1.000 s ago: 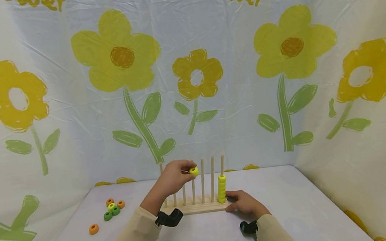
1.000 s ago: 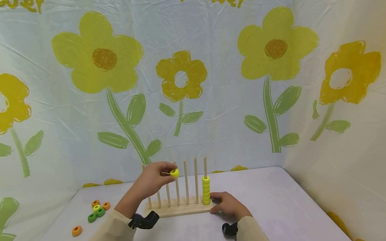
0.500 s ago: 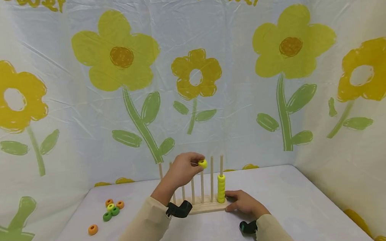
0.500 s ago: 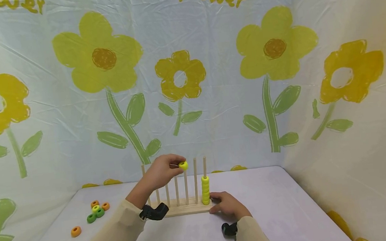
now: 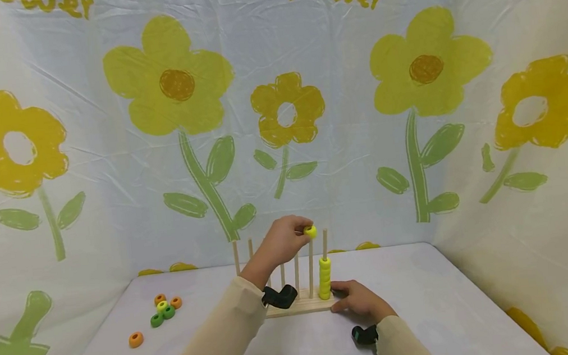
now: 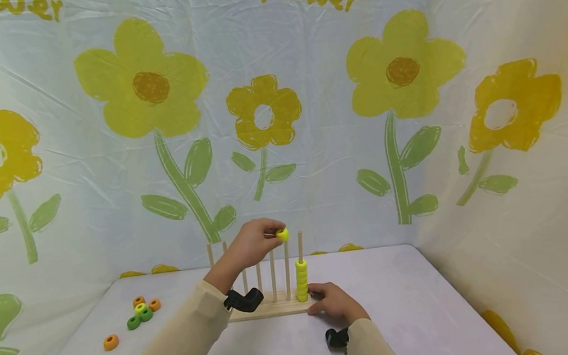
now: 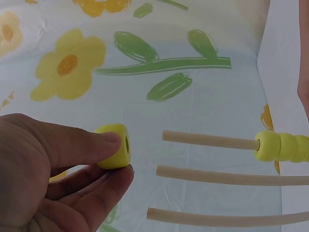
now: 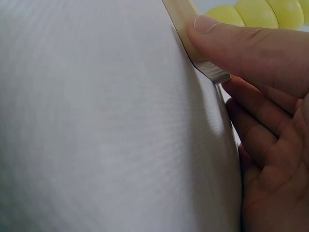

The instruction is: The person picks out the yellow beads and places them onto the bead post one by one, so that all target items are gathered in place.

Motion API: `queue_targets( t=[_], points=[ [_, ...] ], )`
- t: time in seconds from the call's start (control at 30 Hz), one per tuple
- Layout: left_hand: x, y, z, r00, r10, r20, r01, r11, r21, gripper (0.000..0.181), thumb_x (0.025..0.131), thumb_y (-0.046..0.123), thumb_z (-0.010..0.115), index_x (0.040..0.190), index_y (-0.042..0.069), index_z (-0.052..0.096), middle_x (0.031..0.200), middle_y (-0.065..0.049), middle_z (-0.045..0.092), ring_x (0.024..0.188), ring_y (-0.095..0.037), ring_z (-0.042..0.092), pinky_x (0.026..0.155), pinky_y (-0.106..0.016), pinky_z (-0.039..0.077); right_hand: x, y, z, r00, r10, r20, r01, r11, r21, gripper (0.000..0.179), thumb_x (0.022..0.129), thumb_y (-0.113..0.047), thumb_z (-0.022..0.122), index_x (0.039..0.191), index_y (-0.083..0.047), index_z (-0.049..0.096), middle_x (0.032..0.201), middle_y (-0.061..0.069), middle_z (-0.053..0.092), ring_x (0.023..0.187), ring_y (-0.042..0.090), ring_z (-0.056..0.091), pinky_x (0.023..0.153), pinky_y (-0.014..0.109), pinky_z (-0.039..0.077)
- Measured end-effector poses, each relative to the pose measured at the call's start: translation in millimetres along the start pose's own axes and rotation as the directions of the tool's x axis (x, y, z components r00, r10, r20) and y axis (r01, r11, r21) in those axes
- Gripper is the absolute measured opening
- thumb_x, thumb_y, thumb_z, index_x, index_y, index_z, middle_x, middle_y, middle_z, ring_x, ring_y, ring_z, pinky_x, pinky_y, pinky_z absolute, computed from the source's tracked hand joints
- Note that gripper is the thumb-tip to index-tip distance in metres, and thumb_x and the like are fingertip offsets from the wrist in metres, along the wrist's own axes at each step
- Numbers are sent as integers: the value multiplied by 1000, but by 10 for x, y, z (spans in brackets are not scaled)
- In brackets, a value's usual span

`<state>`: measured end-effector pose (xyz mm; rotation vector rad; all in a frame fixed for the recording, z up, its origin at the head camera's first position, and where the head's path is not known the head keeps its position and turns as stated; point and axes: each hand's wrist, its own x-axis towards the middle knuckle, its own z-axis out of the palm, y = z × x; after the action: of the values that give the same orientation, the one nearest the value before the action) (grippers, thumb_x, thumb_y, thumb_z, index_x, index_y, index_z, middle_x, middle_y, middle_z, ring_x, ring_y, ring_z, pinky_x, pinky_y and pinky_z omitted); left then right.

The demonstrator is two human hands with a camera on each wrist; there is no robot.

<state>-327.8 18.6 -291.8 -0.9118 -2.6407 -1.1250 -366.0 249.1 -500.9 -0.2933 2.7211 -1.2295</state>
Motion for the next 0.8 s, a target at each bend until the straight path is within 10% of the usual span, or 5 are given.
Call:
queue_targets(
  t=[0.8],
  points=[
    [284, -63, 231, 997, -59, -57, 54, 995, -79, 35, 91, 9, 66, 124, 1, 64, 118, -12, 68, 106, -23, 66, 86, -34, 57, -15, -6, 9, 1000, 10, 2, -10, 1000, 26, 69, 71, -24, 83, 135, -11, 59, 143, 14, 53, 138, 40, 40, 111, 66, 24]
  ],
)
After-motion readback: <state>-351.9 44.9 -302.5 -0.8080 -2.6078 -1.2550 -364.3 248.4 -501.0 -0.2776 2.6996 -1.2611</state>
